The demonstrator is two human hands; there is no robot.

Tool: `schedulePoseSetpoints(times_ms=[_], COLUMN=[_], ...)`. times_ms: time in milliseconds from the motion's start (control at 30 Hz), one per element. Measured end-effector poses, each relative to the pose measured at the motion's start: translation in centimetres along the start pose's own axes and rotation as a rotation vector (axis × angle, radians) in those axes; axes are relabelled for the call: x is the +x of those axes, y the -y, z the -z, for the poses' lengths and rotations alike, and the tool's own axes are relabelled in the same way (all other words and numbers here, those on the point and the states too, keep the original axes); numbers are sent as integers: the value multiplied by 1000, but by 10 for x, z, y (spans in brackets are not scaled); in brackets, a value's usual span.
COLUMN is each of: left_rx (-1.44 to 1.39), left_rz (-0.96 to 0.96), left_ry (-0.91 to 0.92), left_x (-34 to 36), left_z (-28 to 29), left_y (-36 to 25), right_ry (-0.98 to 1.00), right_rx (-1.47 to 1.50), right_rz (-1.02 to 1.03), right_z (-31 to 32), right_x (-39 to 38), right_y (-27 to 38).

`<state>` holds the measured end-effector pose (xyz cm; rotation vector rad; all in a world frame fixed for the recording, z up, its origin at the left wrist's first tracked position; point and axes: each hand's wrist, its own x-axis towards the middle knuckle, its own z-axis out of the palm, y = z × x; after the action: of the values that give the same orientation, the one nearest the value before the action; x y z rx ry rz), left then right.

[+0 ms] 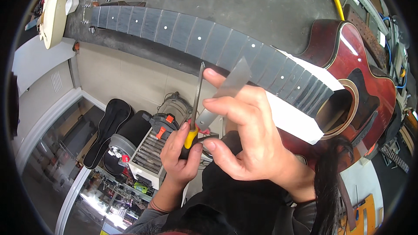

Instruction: The person uses a utility knife to carefully cut a piece of white paper placed on the guitar fretboard. They then use a small metal tool to scrape and clean the fret slots between the frets, moving methodically along the neck of the guitar.

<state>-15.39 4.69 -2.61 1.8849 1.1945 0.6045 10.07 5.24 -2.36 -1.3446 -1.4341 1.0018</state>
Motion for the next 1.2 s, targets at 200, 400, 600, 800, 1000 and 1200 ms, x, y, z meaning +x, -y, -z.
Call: schedulePoseSetpoints(times_ms=[200,400,600,800,1000,1200], left_rx=[14,19,31,38,74,75], left_rz=[16,11,27,39,62,69], left_ry=[11,7,7,11,36,51], left_x=[1,2,7,14,23,28], left_z=[1,1,1,3,7,12], left_y=[1,1,-5,-14,-21,-21], right_ry=[-23,-13,-3,-17,-18,47], right_rx=[48,56,42,81,105,70], right_rz=[20,13,18,24,10,-13], right_z=[-5,-4,-2,-3,-4,1], right_x=[3,4,5,4,2,2], right_y=[-5,-4,-4,-7,-9,-6])
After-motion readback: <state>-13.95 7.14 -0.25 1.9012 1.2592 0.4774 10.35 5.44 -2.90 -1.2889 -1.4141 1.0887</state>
